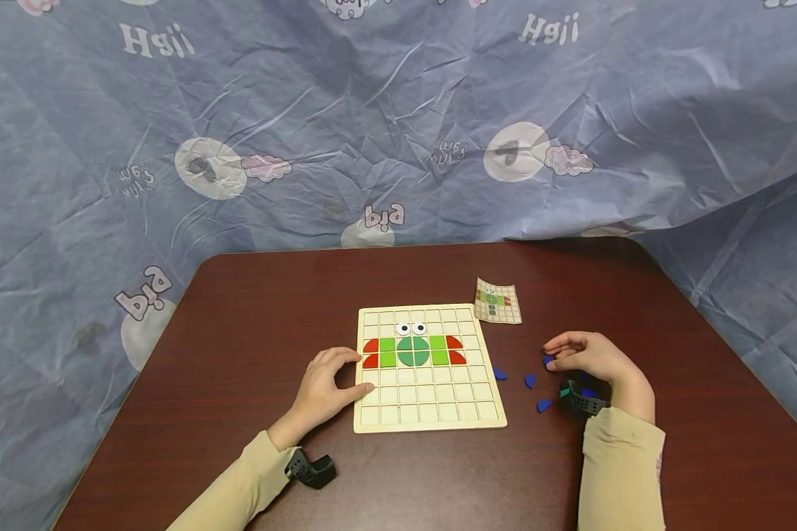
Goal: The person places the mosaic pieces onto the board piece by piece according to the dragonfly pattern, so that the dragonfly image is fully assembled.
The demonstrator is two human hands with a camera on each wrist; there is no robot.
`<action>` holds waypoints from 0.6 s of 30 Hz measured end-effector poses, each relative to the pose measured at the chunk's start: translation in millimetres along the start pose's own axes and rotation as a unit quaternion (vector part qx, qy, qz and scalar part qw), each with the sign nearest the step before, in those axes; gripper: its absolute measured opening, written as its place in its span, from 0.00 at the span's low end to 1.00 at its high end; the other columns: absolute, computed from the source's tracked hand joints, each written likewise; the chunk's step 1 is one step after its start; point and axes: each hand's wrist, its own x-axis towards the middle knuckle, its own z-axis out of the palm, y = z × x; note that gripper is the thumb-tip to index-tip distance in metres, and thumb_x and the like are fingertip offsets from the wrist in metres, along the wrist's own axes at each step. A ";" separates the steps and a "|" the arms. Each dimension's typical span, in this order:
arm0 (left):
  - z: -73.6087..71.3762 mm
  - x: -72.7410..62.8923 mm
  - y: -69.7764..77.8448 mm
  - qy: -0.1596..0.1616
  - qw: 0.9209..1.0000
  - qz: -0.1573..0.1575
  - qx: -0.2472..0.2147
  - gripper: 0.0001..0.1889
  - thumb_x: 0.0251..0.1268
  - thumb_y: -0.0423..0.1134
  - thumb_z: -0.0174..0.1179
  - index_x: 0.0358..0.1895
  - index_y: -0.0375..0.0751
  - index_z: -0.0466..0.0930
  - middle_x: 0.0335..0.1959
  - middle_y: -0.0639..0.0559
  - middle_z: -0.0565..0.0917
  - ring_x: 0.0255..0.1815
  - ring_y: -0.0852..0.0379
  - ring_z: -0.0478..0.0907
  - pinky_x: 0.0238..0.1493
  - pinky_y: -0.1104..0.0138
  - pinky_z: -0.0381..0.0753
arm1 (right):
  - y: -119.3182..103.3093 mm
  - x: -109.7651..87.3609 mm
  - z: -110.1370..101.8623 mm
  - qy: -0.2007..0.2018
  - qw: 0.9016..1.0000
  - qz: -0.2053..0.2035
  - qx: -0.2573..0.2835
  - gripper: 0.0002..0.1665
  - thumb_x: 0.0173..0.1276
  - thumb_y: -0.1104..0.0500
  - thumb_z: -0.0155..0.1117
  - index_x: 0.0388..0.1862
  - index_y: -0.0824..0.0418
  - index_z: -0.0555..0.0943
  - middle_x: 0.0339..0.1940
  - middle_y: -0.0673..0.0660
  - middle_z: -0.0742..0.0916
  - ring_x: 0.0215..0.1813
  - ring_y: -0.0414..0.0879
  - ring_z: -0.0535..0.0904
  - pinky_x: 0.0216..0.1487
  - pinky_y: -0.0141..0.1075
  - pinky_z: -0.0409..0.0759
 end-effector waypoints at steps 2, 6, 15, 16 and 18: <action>0.2 0.0 -0.3 0.001 1.000 0.000 0.001 0.25 0.46 0.49 0.72 0.48 0.41 0.81 0.51 0.49 0.78 0.56 0.46 0.71 0.59 0.51 0.65 | 0.7 0.5 0.0 0.002 1.000 -0.001 0.000 0.24 0.55 0.60 0.72 0.48 0.73 0.79 0.36 0.58 0.86 0.35 0.39 0.80 0.37 0.31 0.79; 0.7 0.1 -1.2 0.003 1.000 0.002 0.002 0.25 0.46 0.49 0.72 0.48 0.41 0.81 0.51 0.49 0.78 0.56 0.47 0.71 0.58 0.51 0.65 | -0.5 1.5 0.8 0.006 1.000 0.000 -0.010 0.22 0.56 0.60 0.71 0.46 0.72 0.80 0.35 0.58 0.86 0.35 0.40 0.80 0.37 0.32 0.79; 0.7 0.4 -1.7 0.008 1.000 0.009 0.003 0.25 0.45 0.50 0.72 0.48 0.41 0.81 0.50 0.49 0.78 0.55 0.47 0.71 0.58 0.51 0.66 | -7.4 4.1 4.0 0.014 1.000 0.011 -0.021 0.21 0.56 0.60 0.71 0.44 0.72 0.78 0.34 0.58 0.85 0.35 0.43 0.81 0.36 0.34 0.79; 0.7 0.4 -1.7 0.007 1.000 0.008 0.003 0.25 0.45 0.50 0.72 0.48 0.41 0.81 0.50 0.49 0.78 0.55 0.47 0.71 0.58 0.51 0.66 | -7.5 4.2 3.9 0.013 1.000 0.009 -0.018 0.21 0.56 0.60 0.71 0.44 0.72 0.78 0.35 0.59 0.85 0.35 0.43 0.81 0.36 0.34 0.79; 0.9 0.5 -1.6 0.006 1.000 0.007 0.004 0.25 0.45 0.50 0.72 0.48 0.41 0.81 0.50 0.50 0.78 0.55 0.47 0.71 0.57 0.51 0.66 | -7.3 4.5 3.8 0.013 1.000 0.008 -0.013 0.21 0.56 0.61 0.71 0.44 0.73 0.78 0.36 0.60 0.85 0.36 0.43 0.81 0.36 0.33 0.79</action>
